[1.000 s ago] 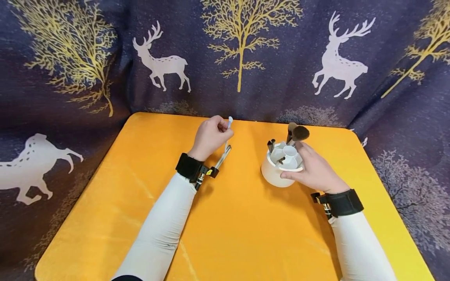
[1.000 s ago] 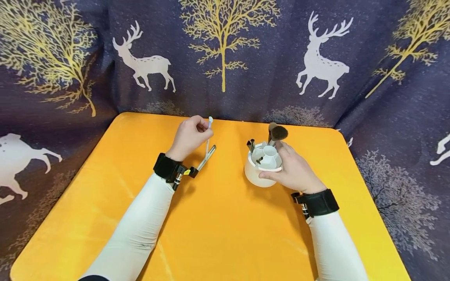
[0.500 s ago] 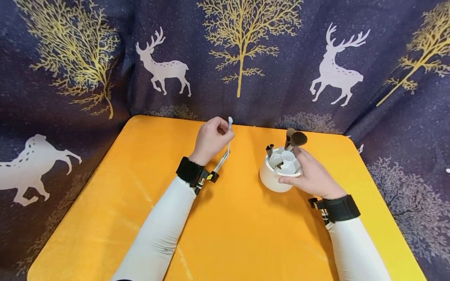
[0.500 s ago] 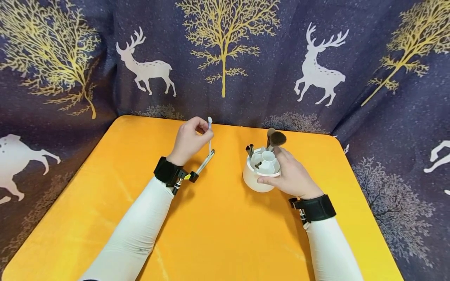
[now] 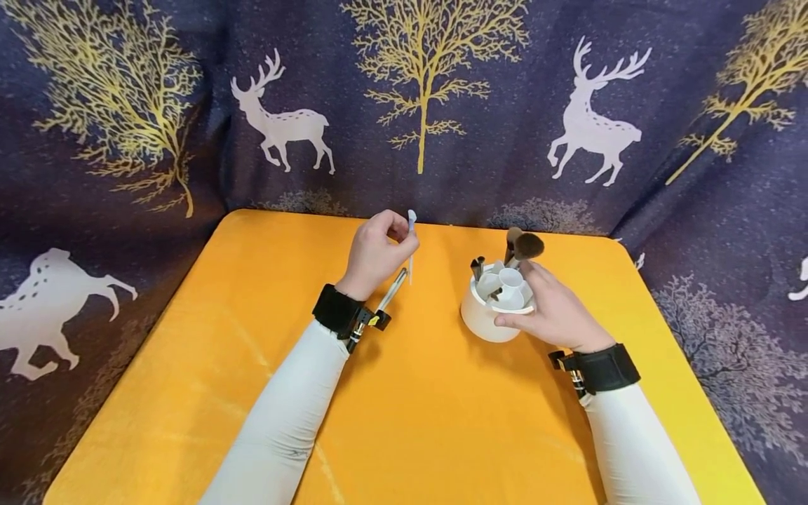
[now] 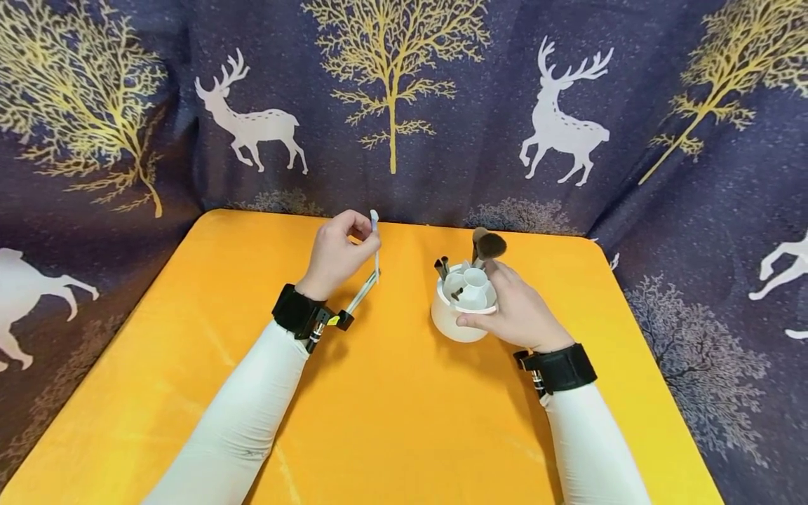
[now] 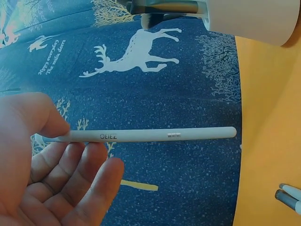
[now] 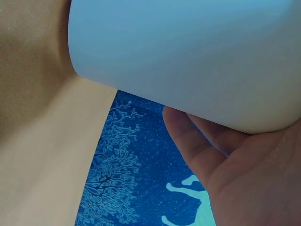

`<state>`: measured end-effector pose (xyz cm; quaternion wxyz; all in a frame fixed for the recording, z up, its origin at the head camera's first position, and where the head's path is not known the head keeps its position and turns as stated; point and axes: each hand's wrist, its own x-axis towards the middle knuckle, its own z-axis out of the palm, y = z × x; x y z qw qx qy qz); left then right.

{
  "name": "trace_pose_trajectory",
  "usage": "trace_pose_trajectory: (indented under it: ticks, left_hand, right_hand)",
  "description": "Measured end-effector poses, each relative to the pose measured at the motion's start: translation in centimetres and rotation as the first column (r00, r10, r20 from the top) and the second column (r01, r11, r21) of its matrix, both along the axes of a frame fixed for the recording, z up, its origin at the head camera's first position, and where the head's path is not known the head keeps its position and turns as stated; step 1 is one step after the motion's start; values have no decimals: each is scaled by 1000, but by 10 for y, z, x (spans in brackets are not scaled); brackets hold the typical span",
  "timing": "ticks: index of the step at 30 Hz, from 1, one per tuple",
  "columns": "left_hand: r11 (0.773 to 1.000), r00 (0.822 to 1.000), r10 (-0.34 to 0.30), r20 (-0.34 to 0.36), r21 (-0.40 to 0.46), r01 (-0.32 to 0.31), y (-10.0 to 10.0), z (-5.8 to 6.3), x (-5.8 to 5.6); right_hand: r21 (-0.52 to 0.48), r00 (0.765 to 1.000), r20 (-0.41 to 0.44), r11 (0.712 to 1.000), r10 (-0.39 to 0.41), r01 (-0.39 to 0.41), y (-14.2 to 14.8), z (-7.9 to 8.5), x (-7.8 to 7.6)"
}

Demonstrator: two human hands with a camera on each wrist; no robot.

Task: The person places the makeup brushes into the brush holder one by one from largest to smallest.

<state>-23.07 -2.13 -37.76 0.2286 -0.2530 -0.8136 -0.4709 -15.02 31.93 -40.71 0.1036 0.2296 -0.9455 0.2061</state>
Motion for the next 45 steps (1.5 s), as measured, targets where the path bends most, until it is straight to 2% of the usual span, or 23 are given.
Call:
trace_pose_trajectory:
  ticks: [11,28,38,45]
  left_hand:
    - [1000,998,-9,-60,24,11,2,2,2]
    - [991,992,-98,-76,84,104,10,5,9]
    - [987,984,-128,-124,83,139,20,5,13]
    - [975,978,-170,-123,126,185,27,3,16]
  right_hand:
    - [-4,1000,-7,1000,4,-4,-1,-1,-2]
    - [-4,1000,-4,1000,0,0,1,-1,-2]
    - [-8,1000,-12,1000,13,-13,1,1,-3]
    - [0,1000,-2,1000,1,-1,1,0,-2]
